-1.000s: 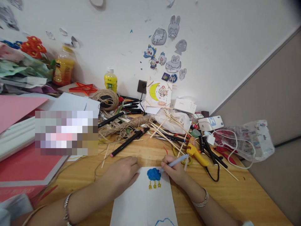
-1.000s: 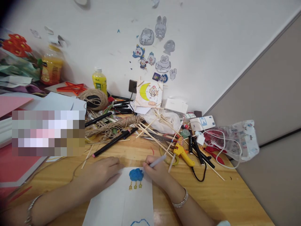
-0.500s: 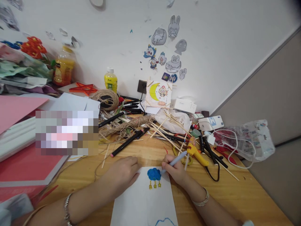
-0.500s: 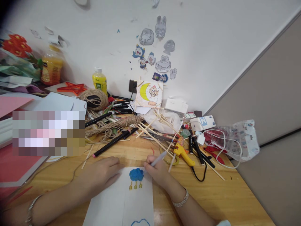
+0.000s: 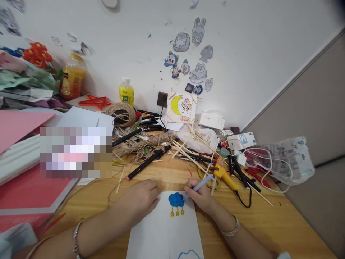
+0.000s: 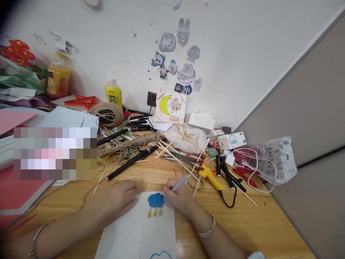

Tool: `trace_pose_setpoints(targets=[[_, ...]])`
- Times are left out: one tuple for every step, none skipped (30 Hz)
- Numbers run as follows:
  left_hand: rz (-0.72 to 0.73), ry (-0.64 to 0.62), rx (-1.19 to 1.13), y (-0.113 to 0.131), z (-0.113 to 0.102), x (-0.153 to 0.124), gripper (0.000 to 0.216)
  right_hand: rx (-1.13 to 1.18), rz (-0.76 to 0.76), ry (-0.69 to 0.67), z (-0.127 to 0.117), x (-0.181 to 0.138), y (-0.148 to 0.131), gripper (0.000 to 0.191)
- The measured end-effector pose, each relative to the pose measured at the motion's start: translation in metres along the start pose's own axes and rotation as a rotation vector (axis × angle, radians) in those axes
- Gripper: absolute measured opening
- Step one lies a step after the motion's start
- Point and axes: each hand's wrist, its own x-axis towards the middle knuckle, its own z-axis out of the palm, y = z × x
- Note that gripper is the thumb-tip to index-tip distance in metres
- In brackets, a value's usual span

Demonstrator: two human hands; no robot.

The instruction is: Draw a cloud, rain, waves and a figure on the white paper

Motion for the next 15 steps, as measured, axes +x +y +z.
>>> trace_pose_setpoints(targets=[[0.002, 0.006, -0.007, 0.0, 0.0, 0.0, 0.024, 0.006, 0.004, 0.009, 0.0, 0.0, 0.0, 0.039], [0.003, 0.014, -0.014, 0.0, 0.001, 0.0, 0.024, 0.015, 0.008, 0.021, 0.0, 0.0, 0.0, 0.04], [0.005, 0.021, -0.019, -0.001, 0.002, -0.001, 0.024, 0.026, 0.016, 0.033, 0.001, 0.0, -0.001, 0.04], [0.009, 0.026, -0.024, -0.001, 0.002, -0.001, 0.023, 0.04, 0.026, 0.041, 0.002, 0.001, -0.002, 0.04], [0.012, 0.031, -0.027, -0.002, 0.003, -0.001, 0.022, 0.053, 0.036, 0.04, 0.004, 0.001, -0.003, 0.04], [0.015, 0.035, -0.03, -0.002, 0.004, -0.001, 0.021, 0.061, 0.042, 0.024, 0.005, 0.0, -0.005, 0.039], [0.016, 0.04, -0.032, -0.003, 0.004, -0.001, 0.02, 0.063, 0.044, -0.002, 0.007, 0.0, -0.008, 0.039], [0.015, 0.045, -0.035, -0.003, 0.005, -0.001, 0.019, 0.056, 0.04, -0.034, 0.009, 0.0, -0.01, 0.039], [0.013, 0.051, -0.038, -0.003, 0.005, -0.001, 0.019, 0.043, 0.031, -0.064, 0.011, 0.0, -0.012, 0.039], [0.012, 0.055, -0.041, -0.003, 0.004, 0.0, 0.019, 0.028, 0.017, -0.086, 0.012, 0.0, -0.013, 0.04], [0.011, 0.054, -0.041, -0.002, 0.004, 0.0, 0.018, 0.013, 0.004, -0.097, 0.013, 0.0, -0.015, 0.041], [0.01, 0.048, -0.036, -0.002, 0.004, 0.0, 0.018, 0.001, -0.005, -0.1, 0.014, 0.0, -0.015, 0.041], [0.007, 0.041, -0.028, -0.002, 0.003, 0.0, 0.018, -0.006, -0.011, -0.099, 0.014, 0.0, -0.015, 0.042], [0.005, 0.032, -0.018, -0.002, 0.003, 0.0, 0.018, -0.012, -0.016, -0.099, 0.015, 0.0, -0.015, 0.043], [0.005, 0.026, -0.008, -0.002, 0.003, 0.0, 0.018, -0.016, -0.02, -0.099, 0.015, 0.0, -0.015, 0.043]])
